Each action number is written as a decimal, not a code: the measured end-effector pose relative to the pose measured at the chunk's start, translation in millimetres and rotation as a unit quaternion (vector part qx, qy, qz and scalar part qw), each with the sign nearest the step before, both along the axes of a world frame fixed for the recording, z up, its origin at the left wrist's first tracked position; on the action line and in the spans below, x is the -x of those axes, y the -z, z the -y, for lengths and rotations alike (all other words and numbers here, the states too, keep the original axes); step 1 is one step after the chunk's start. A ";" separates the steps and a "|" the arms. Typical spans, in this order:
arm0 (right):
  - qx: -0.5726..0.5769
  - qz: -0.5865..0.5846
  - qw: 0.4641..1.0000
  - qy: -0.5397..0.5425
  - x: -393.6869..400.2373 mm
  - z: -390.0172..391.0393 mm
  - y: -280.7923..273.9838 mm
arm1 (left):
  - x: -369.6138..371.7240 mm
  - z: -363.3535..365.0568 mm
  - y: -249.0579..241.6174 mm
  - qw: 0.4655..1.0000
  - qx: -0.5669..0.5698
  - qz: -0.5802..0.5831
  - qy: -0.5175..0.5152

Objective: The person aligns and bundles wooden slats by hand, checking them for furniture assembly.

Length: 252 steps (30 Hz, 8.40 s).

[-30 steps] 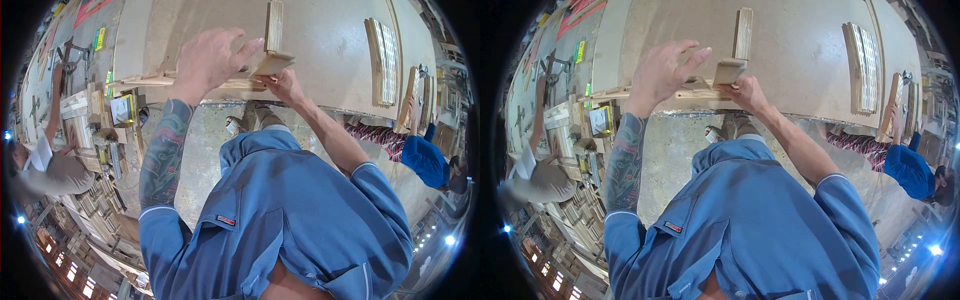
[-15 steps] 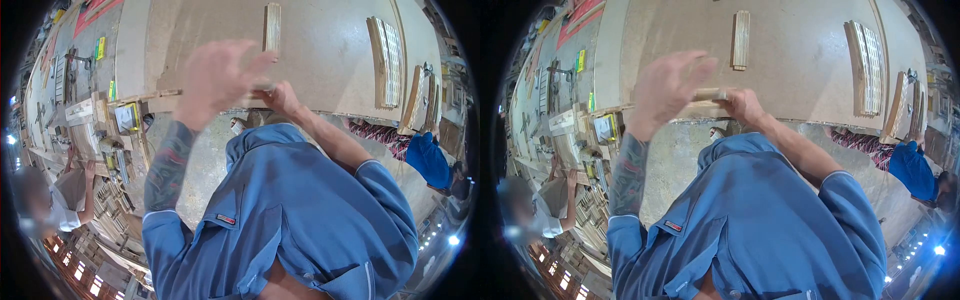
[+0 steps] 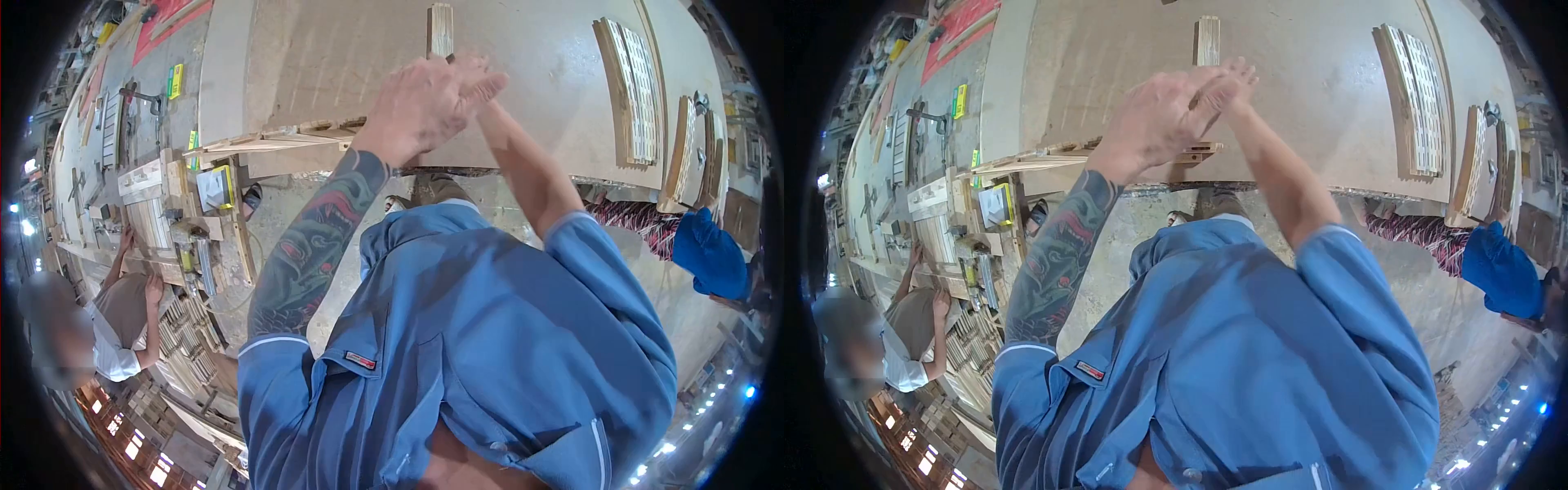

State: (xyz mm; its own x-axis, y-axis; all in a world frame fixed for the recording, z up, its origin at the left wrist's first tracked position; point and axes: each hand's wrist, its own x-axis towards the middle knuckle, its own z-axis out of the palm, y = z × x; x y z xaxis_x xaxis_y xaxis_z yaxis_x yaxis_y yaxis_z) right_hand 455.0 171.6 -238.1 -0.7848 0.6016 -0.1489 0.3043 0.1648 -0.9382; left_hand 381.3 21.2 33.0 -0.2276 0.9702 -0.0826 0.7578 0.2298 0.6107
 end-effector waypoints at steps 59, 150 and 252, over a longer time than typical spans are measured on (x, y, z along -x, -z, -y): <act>-0.254 0.314 0.891 0.206 -129.2 136.8 -31.5 | 313.6 46.7 244.2 0.646 -0.070 0.566 -0.507; 0.323 0.177 -0.461 0.807 -675.9 1965.1 -87.9 | -961.4 1658.0 35.1 -0.054 0.398 -0.078 0.912; -0.146 -0.139 -0.881 0.427 -615.5 1863.2 -59.4 | -648.1 1882.8 2.6 -0.634 -0.264 0.216 0.694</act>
State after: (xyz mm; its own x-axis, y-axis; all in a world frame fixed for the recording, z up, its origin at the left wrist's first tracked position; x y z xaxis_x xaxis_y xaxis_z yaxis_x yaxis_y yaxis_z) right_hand 1070.4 -1691.6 -178.6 -0.8412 -0.2867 -0.4585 0.4122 0.2089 -0.8868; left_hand 1029.4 -1861.6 30.3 -0.9437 -0.3271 0.0491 -0.3286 0.9441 -0.0253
